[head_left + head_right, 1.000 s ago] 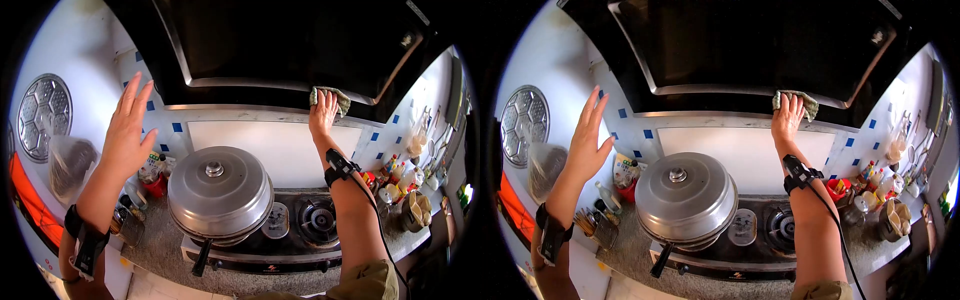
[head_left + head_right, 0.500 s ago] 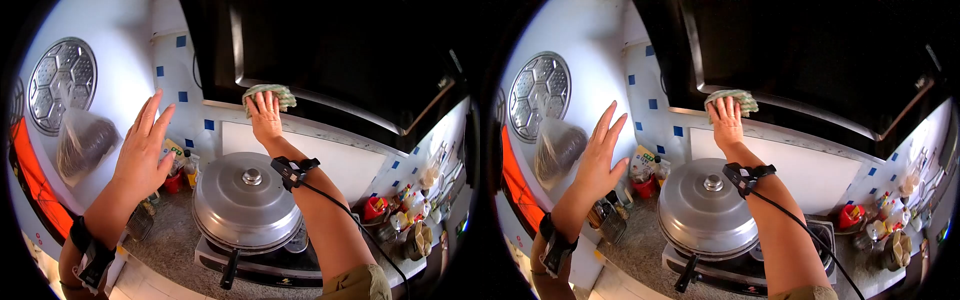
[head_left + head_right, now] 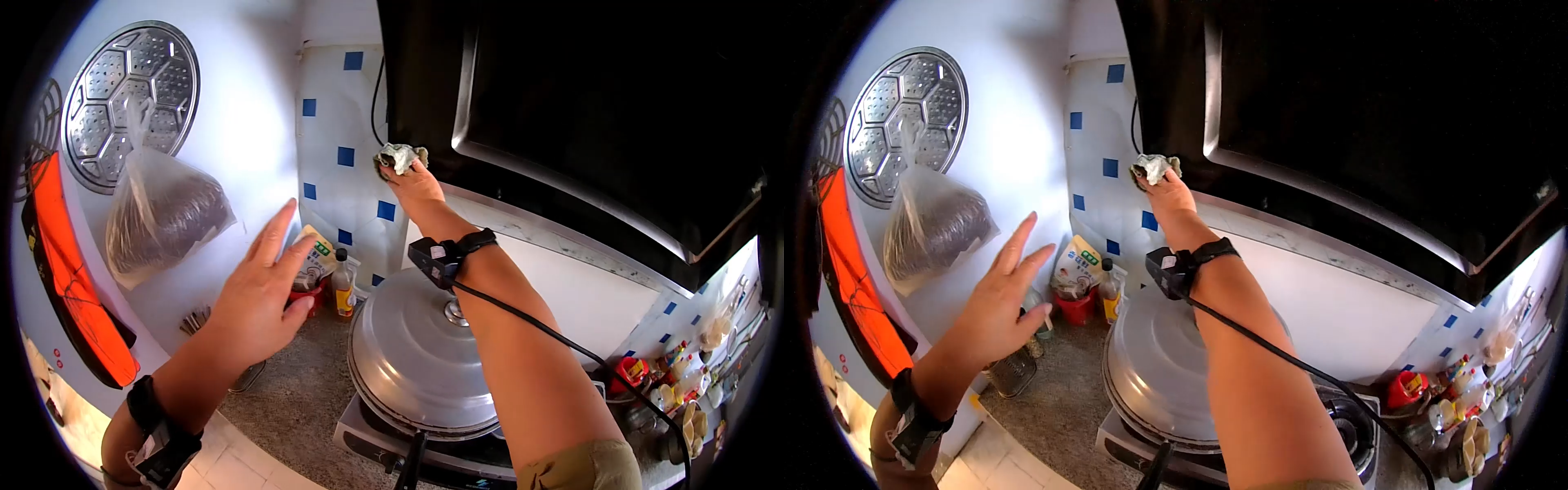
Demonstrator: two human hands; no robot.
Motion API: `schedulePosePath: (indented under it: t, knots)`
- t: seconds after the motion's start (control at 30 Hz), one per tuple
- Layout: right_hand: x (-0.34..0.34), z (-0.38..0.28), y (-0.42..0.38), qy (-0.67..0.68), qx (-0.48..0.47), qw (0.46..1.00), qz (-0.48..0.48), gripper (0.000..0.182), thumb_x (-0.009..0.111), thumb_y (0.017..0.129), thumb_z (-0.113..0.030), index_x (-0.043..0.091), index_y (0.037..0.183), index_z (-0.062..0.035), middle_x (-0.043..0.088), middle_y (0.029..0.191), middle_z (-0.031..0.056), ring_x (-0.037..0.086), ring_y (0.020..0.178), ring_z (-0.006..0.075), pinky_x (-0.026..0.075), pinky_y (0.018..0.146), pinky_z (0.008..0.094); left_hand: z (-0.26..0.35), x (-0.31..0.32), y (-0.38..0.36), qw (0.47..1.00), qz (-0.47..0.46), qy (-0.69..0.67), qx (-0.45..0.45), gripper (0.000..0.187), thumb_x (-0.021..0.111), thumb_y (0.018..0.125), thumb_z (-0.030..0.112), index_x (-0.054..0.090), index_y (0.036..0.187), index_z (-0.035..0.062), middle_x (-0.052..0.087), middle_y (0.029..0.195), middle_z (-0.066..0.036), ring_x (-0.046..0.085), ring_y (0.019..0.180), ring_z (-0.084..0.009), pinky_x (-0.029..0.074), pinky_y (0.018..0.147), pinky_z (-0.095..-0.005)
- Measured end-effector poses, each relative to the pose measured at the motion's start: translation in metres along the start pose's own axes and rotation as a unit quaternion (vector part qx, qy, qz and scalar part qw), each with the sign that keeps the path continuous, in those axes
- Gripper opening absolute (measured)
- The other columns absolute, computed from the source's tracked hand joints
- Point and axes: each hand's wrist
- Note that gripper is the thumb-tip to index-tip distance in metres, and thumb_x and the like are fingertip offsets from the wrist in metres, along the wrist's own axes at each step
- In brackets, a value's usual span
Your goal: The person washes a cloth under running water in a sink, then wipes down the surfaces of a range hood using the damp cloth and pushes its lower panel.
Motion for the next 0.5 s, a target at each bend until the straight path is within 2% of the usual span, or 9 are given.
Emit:
schedulePosePath:
  t: [0.13, 0.17, 0.2, 0.27, 0.33, 0.4, 0.43, 0.47, 0.5]
  knots:
    - [0.030, 0.004, -0.012, 0.026, 0.023, 0.999, 0.041, 0.051, 0.045, 0.082, -0.014, 0.037, 0.132, -0.0134, 0.031, 0.140, -0.0013, 0.027, 0.129, 0.0132, 0.019, 0.105, 0.0312, 0.006, 0.003, -0.004, 0.999, -0.039, -0.027, -0.016, 0.056, 0.060, 0.071, 0.003, 0.041, 0.123, -0.0002, 0.014, 0.143, -0.018, 0.023, 0.129, -0.0356, 0.029, 0.102, -0.0382]
    - [0.037, 0.010, -0.025, -0.036, -0.007, 0.998, 0.048, 0.053, 0.045, 0.082, -0.012, 0.034, 0.133, -0.0108, 0.030, 0.140, -0.0012, 0.027, 0.129, 0.0143, 0.020, 0.105, 0.0284, 0.007, 0.003, -0.005, 0.999, -0.043, -0.017, -0.013, 0.056, 0.060, 0.070, 0.003, 0.041, 0.122, 0.0000, 0.014, 0.144, -0.018, 0.022, 0.130, -0.0350, 0.028, 0.102, -0.0387]
    - [0.042, 0.013, -0.036, -0.039, 0.015, 0.997, 0.067, 0.045, 0.047, 0.082, -0.018, 0.046, 0.127, -0.0135, 0.030, 0.140, -0.0037, 0.025, 0.130, 0.0133, 0.017, 0.105, 0.0309, 0.011, 0.003, -0.005, 0.998, -0.051, -0.026, 0.004, 0.056, 0.060, 0.070, 0.003, 0.041, 0.122, 0.0000, 0.014, 0.144, -0.018, 0.022, 0.130, -0.0350, 0.028, 0.102, -0.0387]
    - [0.033, 0.032, -0.081, -0.094, -0.025, 0.995, 0.035, 0.042, 0.049, 0.080, -0.018, 0.052, 0.122, -0.0131, 0.033, 0.139, -0.0036, 0.026, 0.129, 0.0142, 0.018, 0.105, 0.0320, 0.024, 0.002, -0.005, 0.996, -0.045, -0.072, -0.025, 0.055, 0.059, 0.068, 0.001, 0.042, 0.121, -0.0007, 0.015, 0.143, -0.017, 0.021, 0.131, -0.0347, 0.027, 0.103, -0.0395]
    - [0.029, 0.050, -0.128, -0.107, -0.008, 0.994, 0.012, 0.039, 0.050, 0.079, -0.018, 0.057, 0.117, -0.0122, 0.035, 0.137, -0.0033, 0.027, 0.129, 0.0151, 0.018, 0.106, 0.0332, 0.032, 0.004, -0.003, 0.995, -0.052, -0.083, -0.011, 0.054, 0.059, 0.068, -0.001, 0.043, 0.120, -0.0008, 0.015, 0.144, -0.016, 0.021, 0.131, -0.0346, 0.027, 0.103, -0.0395]
    - [0.036, 0.067, -0.165, -0.094, -0.019, 0.995, -0.006, 0.047, 0.048, 0.080, -0.012, 0.046, 0.126, -0.0077, 0.035, 0.136, -0.0003, 0.031, 0.126, 0.0183, 0.020, 0.105, 0.0322, 0.049, 0.007, 0.004, 0.995, -0.050, -0.087, -0.011, 0.054, 0.058, 0.068, -0.003, 0.043, 0.119, -0.0008, 0.015, 0.144, -0.016, 0.021, 0.131, -0.0345, 0.026, 0.104, -0.0394]
    - [0.038, 0.075, -0.187, -0.099, 0.005, 0.995, -0.011, 0.051, 0.048, 0.080, -0.013, 0.042, 0.130, -0.0092, 0.036, 0.136, 0.0005, 0.032, 0.126, 0.0167, 0.021, 0.105, 0.0324, 0.059, 0.008, 0.006, 0.995, -0.053, -0.079, -0.021, 0.054, 0.057, 0.067, -0.004, 0.043, 0.119, -0.0007, 0.015, 0.144, -0.015, 0.021, 0.131, -0.0346, 0.027, 0.104, -0.0395]
    - [0.032, 0.084, -0.209, -0.129, 0.002, 0.988, -0.079, 0.056, 0.048, 0.081, -0.013, 0.033, 0.134, -0.0114, 0.038, 0.135, 0.0013, 0.034, 0.124, 0.0150, 0.023, 0.104, 0.0308, 0.067, 0.008, 0.008, 0.995, -0.057, -0.070, -0.033, 0.054, 0.057, 0.067, -0.005, 0.044, 0.119, -0.0006, 0.015, 0.144, -0.015, 0.022, 0.131, -0.0346, 0.027, 0.103, -0.0396]
    - [0.038, 0.092, -0.233, -0.128, 0.030, 0.990, -0.051, 0.055, 0.048, 0.081, -0.013, 0.033, 0.134, -0.0122, 0.039, 0.134, 0.0017, 0.035, 0.123, 0.0148, 0.023, 0.104, 0.0301, 0.072, 0.010, 0.010, 0.997, -0.049, -0.062, 0.003, 0.053, 0.057, 0.067, -0.005, 0.044, 0.118, -0.0005, 0.016, 0.144, -0.014, 0.023, 0.131, -0.0342, 0.028, 0.103, -0.0386]
Point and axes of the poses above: each hand's wrist, its own y-axis towards the middle knuckle, its own x-axis out of the palm, z = x × y
